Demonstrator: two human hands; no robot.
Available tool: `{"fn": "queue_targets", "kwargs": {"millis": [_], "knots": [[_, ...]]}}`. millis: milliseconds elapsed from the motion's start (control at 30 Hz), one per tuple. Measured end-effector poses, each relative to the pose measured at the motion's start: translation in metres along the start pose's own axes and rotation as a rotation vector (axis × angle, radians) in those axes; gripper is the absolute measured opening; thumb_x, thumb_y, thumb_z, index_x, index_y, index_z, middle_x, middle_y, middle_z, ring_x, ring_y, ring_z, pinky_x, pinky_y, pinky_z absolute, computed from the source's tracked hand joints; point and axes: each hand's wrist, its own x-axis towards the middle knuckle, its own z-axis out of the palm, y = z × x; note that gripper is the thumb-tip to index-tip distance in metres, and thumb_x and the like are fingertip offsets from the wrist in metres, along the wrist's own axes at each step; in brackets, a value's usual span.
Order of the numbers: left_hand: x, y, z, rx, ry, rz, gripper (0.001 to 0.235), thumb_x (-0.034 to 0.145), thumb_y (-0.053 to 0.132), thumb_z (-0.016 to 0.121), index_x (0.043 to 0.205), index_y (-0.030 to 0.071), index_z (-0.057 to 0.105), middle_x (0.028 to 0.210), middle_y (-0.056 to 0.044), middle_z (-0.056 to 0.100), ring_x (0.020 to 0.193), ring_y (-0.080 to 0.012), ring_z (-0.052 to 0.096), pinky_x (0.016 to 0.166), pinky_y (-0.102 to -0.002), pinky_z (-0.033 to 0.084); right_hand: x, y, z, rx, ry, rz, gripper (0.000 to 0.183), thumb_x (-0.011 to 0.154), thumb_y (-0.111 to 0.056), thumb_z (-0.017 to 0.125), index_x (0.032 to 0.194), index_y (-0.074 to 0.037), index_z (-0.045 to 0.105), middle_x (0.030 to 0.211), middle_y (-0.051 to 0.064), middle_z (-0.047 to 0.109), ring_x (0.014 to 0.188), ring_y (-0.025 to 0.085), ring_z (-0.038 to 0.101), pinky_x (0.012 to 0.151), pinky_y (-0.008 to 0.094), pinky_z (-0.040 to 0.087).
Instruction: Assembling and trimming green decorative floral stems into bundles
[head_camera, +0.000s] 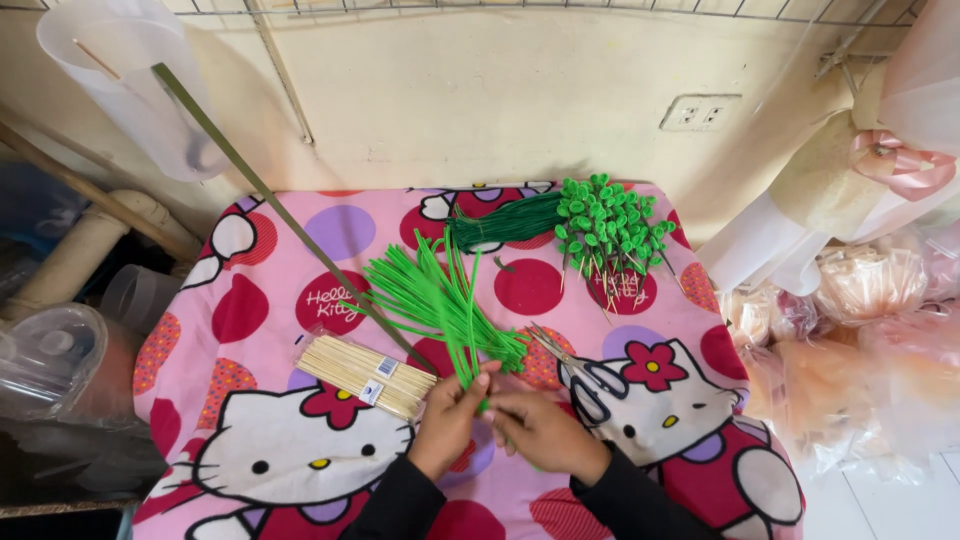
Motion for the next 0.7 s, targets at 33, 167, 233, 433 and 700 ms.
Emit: {"fn": "queue_targets", "kwargs": {"millis": [33, 167, 233, 433, 700], "knots": [[-0.001, 0.006, 0.000, 0.001, 0.000, 0.008, 0.045, 0.097, 0.037, 0.062, 0.123, 0.003, 0.077, 0.090, 0.001, 0.071, 0.089, -0.0114, 0.066, 0.085, -0.027, 0.052, 0.000, -0.002, 0.002, -0.004, 0.001, -0.006, 0.030, 0.107, -0.021, 0.051, 0.079, -0.014, 0.058, 0.066, 0.000, 0.064, 0.057, 0.010, 0.062, 0.062, 0.027, 0.051], [-0.003, 0.008, -0.002, -0.256, 0.086, -0.106, 0.036, 0.106, 0.025, 0.051, 0.108, -0.003, 0.074, 0.075, -0.002, 0.056, 0.074, -0.0168, 0.060, 0.074, -0.029, 0.051, -0.005, -0.009, 0.007, -0.062, -0.129, -0.068, 0.030, 0.108, -0.016, 0.049, 0.081, -0.009, 0.060, 0.070, 0.003, 0.070, 0.061, 0.014, 0.066, 0.066, 0.031, 0.054], [-0.001, 0.005, -0.006, -0.428, 0.145, -0.103, 0.034, 0.107, 0.022, 0.051, 0.106, -0.006, 0.070, 0.070, -0.003, 0.052, 0.067, -0.0193, 0.056, 0.068, -0.030, 0.049, -0.007, -0.015, 0.007, -0.084, -0.204, -0.030, 0.031, 0.109, -0.016, 0.049, 0.082, -0.007, 0.062, 0.074, 0.004, 0.074, 0.064, 0.014, 0.070, 0.066, 0.031, 0.057], [0.002, 0.017, -0.017, -0.774, 0.153, -0.198, 0.029, 0.111, 0.028, 0.047, 0.097, 0.005, 0.058, 0.069, 0.003, 0.036, 0.055, -0.0095, 0.033, 0.051, -0.026, 0.031, -0.010, 0.002, 0.015, -0.255, -0.428, -0.045, 0.030, 0.110, -0.021, 0.055, 0.083, -0.010, 0.065, 0.067, 0.004, 0.065, 0.059, 0.017, 0.061, 0.063, 0.036, 0.049], [0.002, 0.027, -0.025, -0.658, 0.238, -0.188, 0.028, 0.111, 0.029, 0.049, 0.091, 0.009, 0.052, 0.069, 0.001, 0.034, 0.052, -0.0099, 0.023, 0.043, -0.025, 0.022, -0.002, 0.161, 0.077, -0.682, -0.942, 0.244, 0.049, 0.095, -0.046, 0.055, 0.118, -0.007, 0.073, 0.111, 0.015, 0.073, 0.097, 0.034, 0.070, 0.083, 0.042, 0.054]]}}
